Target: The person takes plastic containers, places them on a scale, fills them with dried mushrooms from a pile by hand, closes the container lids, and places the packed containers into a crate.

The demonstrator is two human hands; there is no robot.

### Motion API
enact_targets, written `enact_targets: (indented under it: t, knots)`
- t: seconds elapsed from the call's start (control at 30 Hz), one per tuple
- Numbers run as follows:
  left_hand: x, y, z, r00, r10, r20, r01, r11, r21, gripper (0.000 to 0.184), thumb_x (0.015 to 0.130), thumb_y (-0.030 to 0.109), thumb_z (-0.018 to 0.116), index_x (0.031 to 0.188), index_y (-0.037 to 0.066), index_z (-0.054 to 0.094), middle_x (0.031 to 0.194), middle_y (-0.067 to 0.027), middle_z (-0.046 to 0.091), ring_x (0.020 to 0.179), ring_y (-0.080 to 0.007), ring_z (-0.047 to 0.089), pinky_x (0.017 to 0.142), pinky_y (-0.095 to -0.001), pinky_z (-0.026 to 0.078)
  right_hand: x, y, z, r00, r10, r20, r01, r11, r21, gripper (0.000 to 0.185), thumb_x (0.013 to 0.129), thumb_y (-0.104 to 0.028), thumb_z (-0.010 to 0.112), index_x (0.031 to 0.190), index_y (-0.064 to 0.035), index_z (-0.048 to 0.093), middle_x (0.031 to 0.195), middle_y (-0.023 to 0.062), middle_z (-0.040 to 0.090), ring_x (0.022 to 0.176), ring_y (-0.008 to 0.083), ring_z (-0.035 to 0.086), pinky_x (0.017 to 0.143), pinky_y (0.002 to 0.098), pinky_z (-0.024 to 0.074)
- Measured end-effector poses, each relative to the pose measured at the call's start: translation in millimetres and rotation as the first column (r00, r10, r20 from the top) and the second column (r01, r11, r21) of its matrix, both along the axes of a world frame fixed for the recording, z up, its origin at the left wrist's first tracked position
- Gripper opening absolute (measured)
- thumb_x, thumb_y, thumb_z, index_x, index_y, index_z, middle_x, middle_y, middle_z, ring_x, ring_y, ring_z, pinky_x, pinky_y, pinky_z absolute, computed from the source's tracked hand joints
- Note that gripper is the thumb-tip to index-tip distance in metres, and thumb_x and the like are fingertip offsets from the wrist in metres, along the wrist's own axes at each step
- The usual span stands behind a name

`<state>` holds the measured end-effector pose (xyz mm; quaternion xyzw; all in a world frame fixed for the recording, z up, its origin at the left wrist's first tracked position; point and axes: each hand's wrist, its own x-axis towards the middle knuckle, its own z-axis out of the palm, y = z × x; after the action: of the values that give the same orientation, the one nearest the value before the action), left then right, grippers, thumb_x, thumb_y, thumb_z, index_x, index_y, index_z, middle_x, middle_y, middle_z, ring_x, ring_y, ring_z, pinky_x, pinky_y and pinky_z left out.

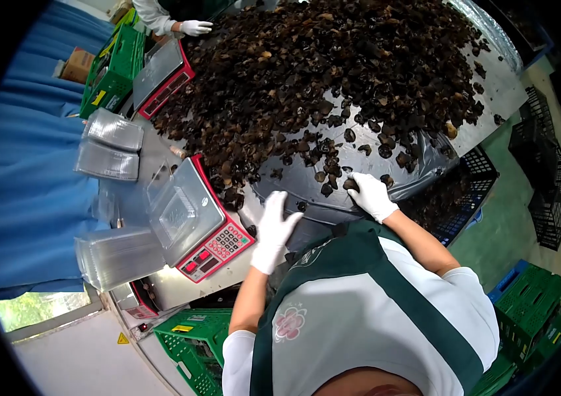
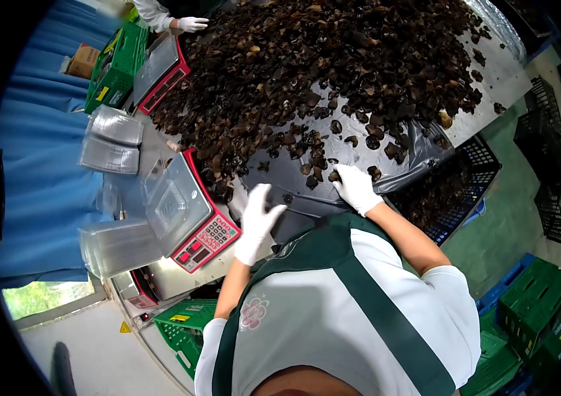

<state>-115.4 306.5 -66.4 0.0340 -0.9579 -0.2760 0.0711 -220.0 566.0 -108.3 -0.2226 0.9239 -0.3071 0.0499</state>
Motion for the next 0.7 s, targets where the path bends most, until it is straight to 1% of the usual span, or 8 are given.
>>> enact_targets:
  t: [0.03,0.07,0.13,0.17,0.33,0.4,0.43,0.7]
  knots:
    - [-7.8,16.1,-10.1,0.993,-0.001,0.117,-0.007,0.998,0.067,0.072,0.069,0.026,0.080,0.130,0.005,0.046,0.129,-0.0159,0.048,0.103,-0.0301,0.057,0.087,-0.0366,0.050,-4.1,1.7,-13.0,0.994,0.008,-0.113,-0.009,1.000,-0.013,0.054,0.074,-0.023,0.072,0.121,-0.0050,0.052,0.114,0.0173,0.060,0.092,0.0306,0.061,0.074,0.0412,0.0520]
    - [-15.4,30.3,-16.7,0.972,-0.008,0.234,-0.023,0.991,0.132,0.082,0.070,0.031,0.079,0.136,0.006,0.038,0.133,-0.0166,0.044,0.114,-0.0346,0.053,0.094,-0.0387,0.047,-7.0,1.5,-6.5,0.994,0.007,-0.113,-0.009,1.000,-0.014,0.054,0.074,-0.023,0.072,0.121,-0.0050,0.052,0.114,0.0173,0.060,0.092,0.0306,0.061,0.074,0.0412,0.0520]
    - [-35.3,53.4,-11.6,0.928,0.006,0.372,-0.050,0.993,0.106,0.090,0.067,0.031,0.081,0.139,0.008,0.032,0.132,-0.0154,0.041,0.110,-0.0355,0.055,0.088,-0.0394,0.050,-14.9,-1.5,13.5,0.992,-0.115,-0.053,0.122,0.980,0.156,0.074,0.070,-0.025,0.076,0.131,-0.0003,0.041,0.133,0.0175,0.047,0.098,0.0310,0.059,0.078,0.0394,0.0529]
    - [-40.2,59.6,-23.5,0.983,-0.015,0.183,0.001,0.997,0.076,0.089,0.064,0.023,0.084,0.138,0.008,0.036,0.123,-0.0122,0.046,0.076,-0.0237,0.059,0.071,-0.0336,0.052,-18.0,2.1,7.1,0.994,-0.108,-0.022,0.110,0.981,0.160,0.087,0.067,-0.027,0.079,0.135,0.0030,0.034,0.139,0.0181,0.040,0.102,0.0328,0.058,0.079,0.0393,0.0530]
    - [-83.2,79.8,-50.8,0.997,-0.076,-0.014,0.077,0.983,0.164,0.094,0.059,0.017,0.086,0.138,0.009,0.037,0.117,-0.0152,0.047,0.085,-0.0293,0.057,0.073,-0.0352,0.051,-33.0,-1.9,-2.8,0.993,-0.040,0.108,0.036,0.999,0.037,0.091,0.068,-0.023,0.079,0.138,0.0041,0.029,0.139,0.0241,0.038,0.110,0.0374,0.054,0.088,0.0397,0.0501]
    - [-102.9,83.9,-54.3,0.981,-0.048,0.187,-0.005,0.962,0.272,0.092,0.060,0.017,0.085,0.138,0.009,0.037,0.117,-0.0151,0.048,0.096,-0.0326,0.057,0.078,-0.0364,0.051,-42.5,-13.3,-20.1,0.998,-0.030,0.061,0.032,0.999,-0.027,0.084,0.071,-0.018,0.076,0.138,0.0037,0.030,0.140,0.0253,0.038,0.119,0.0388,0.049,0.096,0.0393,0.0456]
    - [-114.9,82.2,-56.9,0.993,-0.050,0.104,0.024,0.971,0.239,0.086,0.063,0.019,0.083,0.137,0.009,0.039,0.117,-0.0151,0.049,0.102,-0.0331,0.056,0.082,-0.0371,0.049,-52.6,-21.5,-21.1,0.988,-0.052,0.145,0.066,0.994,-0.090,0.075,0.075,-0.014,0.070,0.137,0.0031,0.033,0.140,0.0255,0.038,0.125,0.0384,0.045,0.101,0.0390,0.0415]
    - [-232.1,22.3,-42.7,0.976,0.049,-0.210,-0.024,0.993,0.119,0.070,0.071,0.010,0.075,0.133,0.004,0.042,0.122,-0.0188,0.048,0.113,-0.0353,0.050,0.095,-0.0388,0.044,-170.8,-78.2,-4.1,0.987,-0.015,0.158,0.086,0.887,-0.454,0.073,0.071,-0.016,0.071,0.135,-0.0008,0.039,0.130,0.0212,0.050,0.108,0.0361,0.057,0.094,0.0386,0.0465]
